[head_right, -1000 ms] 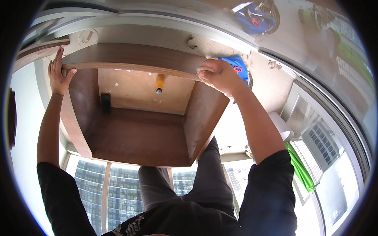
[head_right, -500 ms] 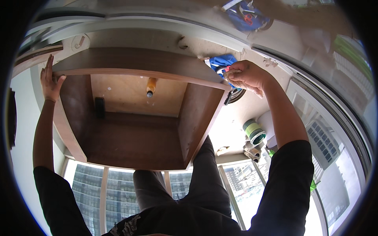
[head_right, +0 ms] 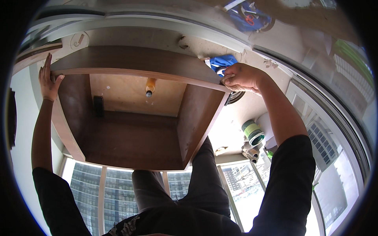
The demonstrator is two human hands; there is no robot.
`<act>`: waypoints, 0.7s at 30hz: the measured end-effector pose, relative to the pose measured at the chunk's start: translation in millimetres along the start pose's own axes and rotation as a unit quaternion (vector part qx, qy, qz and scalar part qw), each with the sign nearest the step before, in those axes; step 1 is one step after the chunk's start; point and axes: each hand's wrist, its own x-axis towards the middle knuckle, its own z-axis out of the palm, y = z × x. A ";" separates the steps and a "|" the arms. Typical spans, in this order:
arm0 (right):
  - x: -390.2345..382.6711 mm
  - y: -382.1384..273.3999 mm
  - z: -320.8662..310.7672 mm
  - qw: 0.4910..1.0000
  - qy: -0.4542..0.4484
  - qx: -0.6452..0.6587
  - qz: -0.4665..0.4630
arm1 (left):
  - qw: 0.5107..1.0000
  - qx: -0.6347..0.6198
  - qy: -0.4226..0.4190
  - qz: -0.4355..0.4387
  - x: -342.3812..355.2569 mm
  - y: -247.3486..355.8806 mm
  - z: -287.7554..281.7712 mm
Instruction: The person cleans the interior of a wooden cabinet with a cloth, then uses a utility knife and hammer to remove a nail from the cabinet's edge. They continue to scrape and clean the surface with the knife and cloth.
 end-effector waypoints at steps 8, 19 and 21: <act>6.8 -69.1 49.5 0.994 0.037 -0.082 -0.060 | 1.000 -0.003 -0.006 -0.005 -2.2 1.0 -0.6; -18.8 -11.2 0.2 0.996 0.080 0.043 0.023 | 1.000 0.010 -0.007 0.001 -0.4 0.3 -2.2; -15.0 -18.4 7.1 0.997 0.075 -0.027 0.024 | 1.000 0.010 -0.006 0.003 -0.8 0.0 -0.6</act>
